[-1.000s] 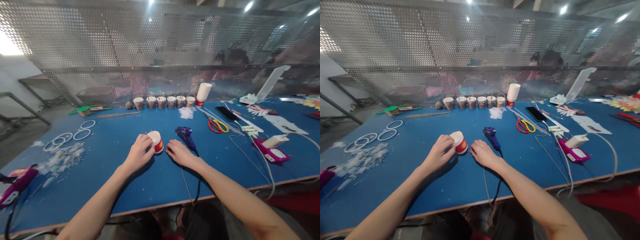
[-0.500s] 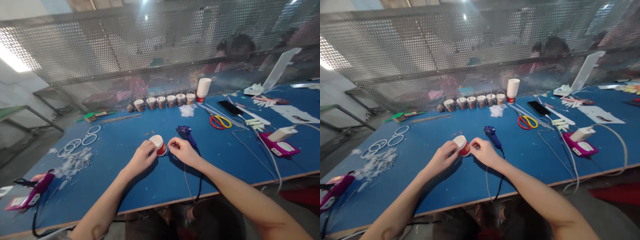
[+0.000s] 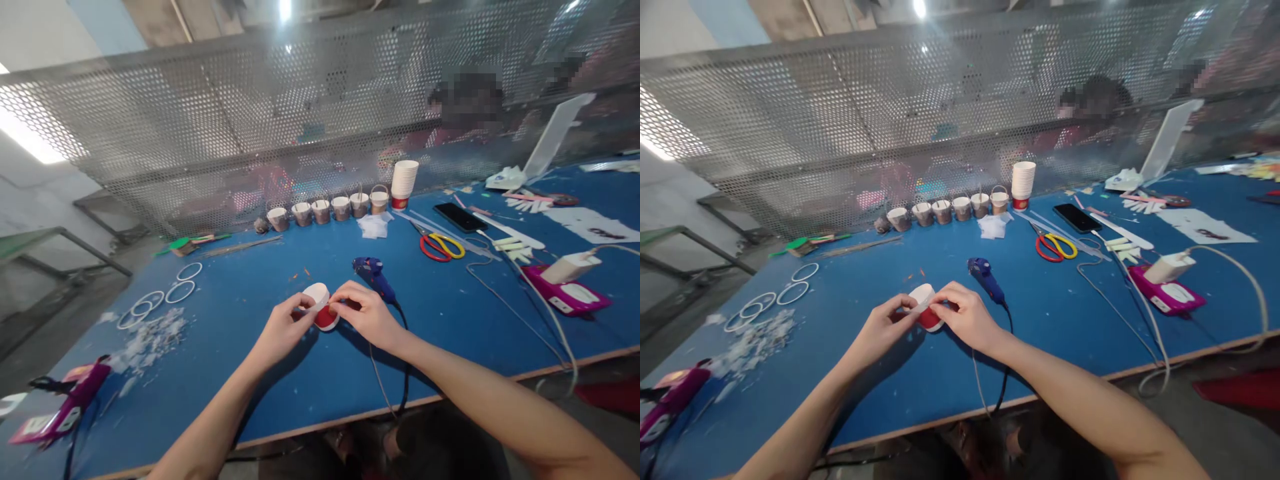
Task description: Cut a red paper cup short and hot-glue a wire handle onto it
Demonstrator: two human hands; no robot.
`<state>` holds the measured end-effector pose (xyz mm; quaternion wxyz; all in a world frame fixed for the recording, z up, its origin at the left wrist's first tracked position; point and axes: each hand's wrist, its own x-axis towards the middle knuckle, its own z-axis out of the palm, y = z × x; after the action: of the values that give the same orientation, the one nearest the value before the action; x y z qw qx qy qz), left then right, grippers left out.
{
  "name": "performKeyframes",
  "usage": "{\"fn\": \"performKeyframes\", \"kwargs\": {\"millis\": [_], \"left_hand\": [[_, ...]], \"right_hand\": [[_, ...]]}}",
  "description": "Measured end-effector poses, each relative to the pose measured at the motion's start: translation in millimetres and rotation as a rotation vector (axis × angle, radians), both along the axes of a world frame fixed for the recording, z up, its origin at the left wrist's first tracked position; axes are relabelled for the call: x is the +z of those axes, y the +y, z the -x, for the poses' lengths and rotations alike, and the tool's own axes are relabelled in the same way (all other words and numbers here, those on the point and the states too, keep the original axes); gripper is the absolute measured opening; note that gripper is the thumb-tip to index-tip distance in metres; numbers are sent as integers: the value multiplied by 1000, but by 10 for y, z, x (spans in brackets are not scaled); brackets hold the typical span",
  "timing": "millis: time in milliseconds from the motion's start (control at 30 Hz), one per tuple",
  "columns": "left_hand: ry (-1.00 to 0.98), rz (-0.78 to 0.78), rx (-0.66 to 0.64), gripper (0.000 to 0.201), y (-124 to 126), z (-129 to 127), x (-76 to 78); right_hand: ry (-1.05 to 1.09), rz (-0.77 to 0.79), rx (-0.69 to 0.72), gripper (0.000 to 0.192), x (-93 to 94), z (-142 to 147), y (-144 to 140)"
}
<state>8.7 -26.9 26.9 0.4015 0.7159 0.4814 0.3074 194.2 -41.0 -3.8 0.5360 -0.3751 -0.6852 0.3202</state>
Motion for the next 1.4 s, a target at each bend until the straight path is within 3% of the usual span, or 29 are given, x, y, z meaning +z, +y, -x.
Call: {"fn": "performKeyframes", "kwargs": {"millis": [367, 1400], "left_hand": [[-84, 35, 54, 17, -42, -13, 48], [-17, -65, 19, 24, -84, 2, 49]], "right_hand": [[9, -39, -33, 11, -62, 73, -14], [-102, -266, -117, 14, -4, 118, -74]]}}
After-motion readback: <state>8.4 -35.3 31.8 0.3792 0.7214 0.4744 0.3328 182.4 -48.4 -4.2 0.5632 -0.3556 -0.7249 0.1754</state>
